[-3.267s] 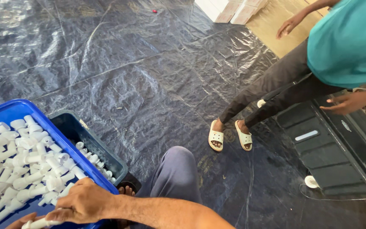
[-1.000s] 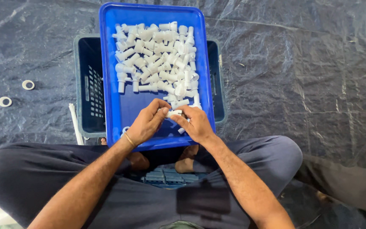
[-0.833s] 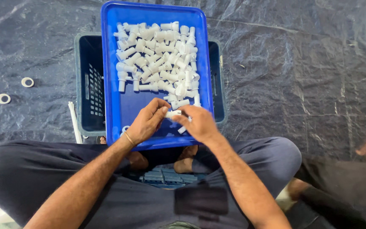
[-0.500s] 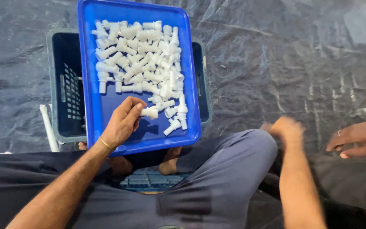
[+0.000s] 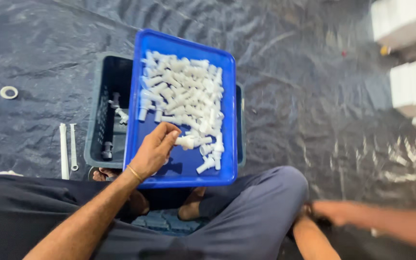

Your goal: The person sits on the floor and assembles small white plastic components by hand. They pick up a cylindrical piece and a ring, fit them together, and place the assembled unit into a blue tray. This process is repeated continuously.

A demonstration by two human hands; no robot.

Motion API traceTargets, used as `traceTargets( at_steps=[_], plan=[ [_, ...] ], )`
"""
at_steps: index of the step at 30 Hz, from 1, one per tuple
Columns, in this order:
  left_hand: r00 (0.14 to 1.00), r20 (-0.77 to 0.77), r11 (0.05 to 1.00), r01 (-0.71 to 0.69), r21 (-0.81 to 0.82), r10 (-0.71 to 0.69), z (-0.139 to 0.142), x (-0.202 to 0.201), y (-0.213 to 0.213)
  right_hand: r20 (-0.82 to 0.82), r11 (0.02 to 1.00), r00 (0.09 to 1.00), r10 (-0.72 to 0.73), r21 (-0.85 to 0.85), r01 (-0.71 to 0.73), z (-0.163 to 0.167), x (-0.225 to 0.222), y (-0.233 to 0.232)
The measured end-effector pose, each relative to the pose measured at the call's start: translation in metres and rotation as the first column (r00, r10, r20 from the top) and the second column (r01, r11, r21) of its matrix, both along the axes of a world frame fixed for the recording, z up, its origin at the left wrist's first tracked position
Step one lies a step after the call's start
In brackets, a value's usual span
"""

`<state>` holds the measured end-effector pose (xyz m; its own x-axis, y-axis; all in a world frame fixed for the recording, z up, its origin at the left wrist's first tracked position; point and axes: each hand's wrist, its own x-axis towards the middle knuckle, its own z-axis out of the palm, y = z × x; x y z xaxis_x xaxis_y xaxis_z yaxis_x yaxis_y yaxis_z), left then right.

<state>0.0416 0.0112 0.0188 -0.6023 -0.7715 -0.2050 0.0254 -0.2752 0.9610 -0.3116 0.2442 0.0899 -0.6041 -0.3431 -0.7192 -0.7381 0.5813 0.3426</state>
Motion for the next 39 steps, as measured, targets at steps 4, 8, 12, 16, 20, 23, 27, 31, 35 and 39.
traceTargets(
  at_steps=[4, 8, 12, 16, 20, 23, 27, 31, 35, 39],
  plan=[
    [0.984, -0.112, 0.917, -0.169, -0.361, 0.137, 0.009, 0.002, 0.0, -0.038, 1.0, 0.999, 0.005, 0.003, -0.005, 0.0, -0.017, 0.016],
    [0.983, -0.022, 0.937, -0.179, -0.301, 0.18, 0.024, 0.007, -0.005, -0.057, 1.0, 0.998, 0.002, 0.019, -0.001, -0.001, -0.037, -0.029],
    [0.984, 0.022, 0.973, -0.174, -0.149, 0.179, 0.032, 0.011, -0.004, -0.086, 0.997, 0.994, -0.062, 0.042, 0.065, 0.008, -0.054, -0.042],
    [0.981, -0.067, 0.959, -0.191, -0.209, 0.181, 0.035, 0.003, -0.005, -0.107, 0.99, 0.987, -0.124, 0.048, 0.129, 0.021, -0.072, 0.048],
    [0.995, 0.013, 0.984, -0.093, -0.15, 0.096, 0.039, -0.002, -0.004, -0.129, 0.983, 0.976, -0.177, 0.034, 0.182, 0.014, -0.1, 0.09],
    [0.996, -0.042, 0.972, -0.082, -0.219, 0.075, 0.045, -0.001, -0.004, -0.164, 0.983, 0.97, -0.181, -0.022, 0.18, 0.015, -0.104, 0.08],
    [0.998, -0.022, 0.99, -0.069, -0.12, 0.066, 0.054, 0.001, 0.004, -0.348, 0.959, 0.931, -0.114, -0.282, 0.012, 0.069, -0.127, 0.022],
    [0.998, -0.058, 0.965, -0.037, -0.258, 0.023, 0.055, 0.007, 0.003, -0.54, 0.347, 0.809, -0.231, -0.823, -0.45, 0.172, -0.104, -0.061],
    [0.996, -0.015, 0.987, -0.084, -0.141, 0.082, 0.042, 0.018, 0.001, -0.469, -0.265, 0.879, 0.087, -0.861, -0.434, 0.16, 0.001, -0.074],
    [0.99, 0.139, 0.999, 0.038, -0.03, -0.033, 0.029, 0.006, 0.011, -0.371, -0.185, 0.672, 0.641, -0.924, -0.334, 0.066, 0.115, -0.051]
  ],
)
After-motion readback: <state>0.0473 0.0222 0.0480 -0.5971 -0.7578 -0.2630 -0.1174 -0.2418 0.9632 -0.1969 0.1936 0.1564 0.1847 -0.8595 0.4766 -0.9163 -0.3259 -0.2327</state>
